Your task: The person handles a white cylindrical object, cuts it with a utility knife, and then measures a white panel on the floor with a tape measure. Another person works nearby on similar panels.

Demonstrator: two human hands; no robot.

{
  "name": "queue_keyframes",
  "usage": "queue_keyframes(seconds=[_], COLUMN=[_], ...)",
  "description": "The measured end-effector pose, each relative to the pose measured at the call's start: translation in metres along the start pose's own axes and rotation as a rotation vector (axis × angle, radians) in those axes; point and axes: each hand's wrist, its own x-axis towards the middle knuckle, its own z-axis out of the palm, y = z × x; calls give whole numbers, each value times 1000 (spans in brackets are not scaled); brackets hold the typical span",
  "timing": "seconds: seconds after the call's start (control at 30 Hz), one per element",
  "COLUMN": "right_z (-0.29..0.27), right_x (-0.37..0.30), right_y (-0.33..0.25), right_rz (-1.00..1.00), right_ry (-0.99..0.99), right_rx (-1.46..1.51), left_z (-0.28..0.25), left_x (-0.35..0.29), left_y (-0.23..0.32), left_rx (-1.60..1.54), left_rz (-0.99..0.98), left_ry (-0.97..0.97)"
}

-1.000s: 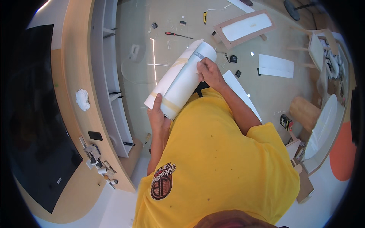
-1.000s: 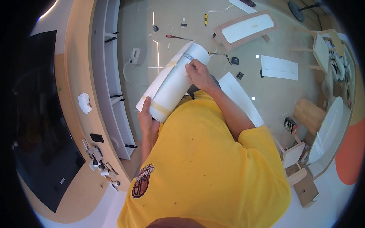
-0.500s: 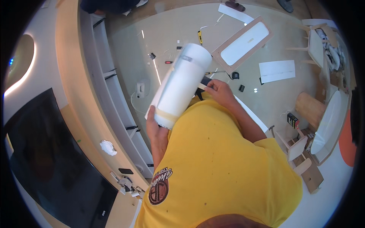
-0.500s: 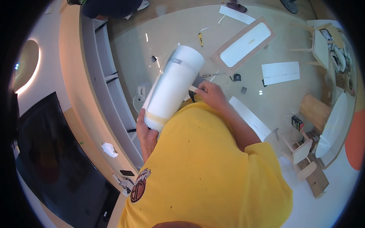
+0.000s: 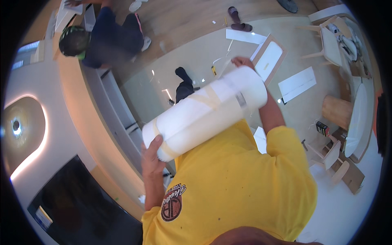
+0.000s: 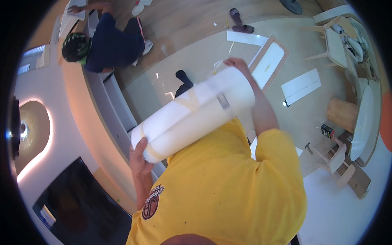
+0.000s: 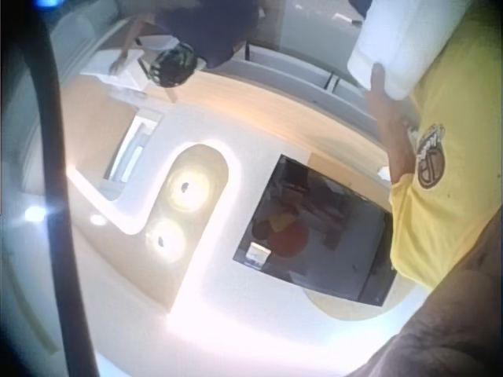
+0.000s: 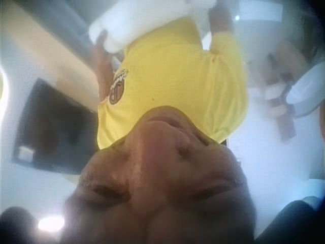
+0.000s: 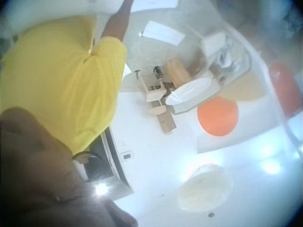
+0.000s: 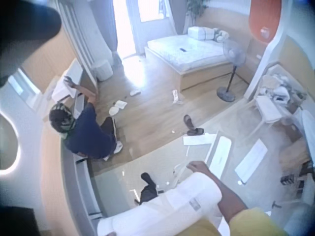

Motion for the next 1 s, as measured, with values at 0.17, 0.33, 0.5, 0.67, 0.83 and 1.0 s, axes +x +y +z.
queue_keyframes(seconds=[0.17,0.33,0.5,0.67,0.83,1.0], right_z=[-105,-191,-201,-277,-209,-85], right_x=[152,176,138,92,130,278], right_y=[-148,-236,-272,-193,-234,-262], right_rz=[-284,-285,-267,-648,-74,59], right_ry=[151,411,791,1284,1299,678], right_rx=[-283,-148,681,1305,646,205], left_z=[-6,27,50,73,95,154], left_x=[91,196,279,355,429,483], left_y=[95,158,222,246,262,294], left_rx=[444,717,450,251,240,222], left_rz=[156,352,320,221,284,194], left_ry=[-175,-88,22,236,122,96])
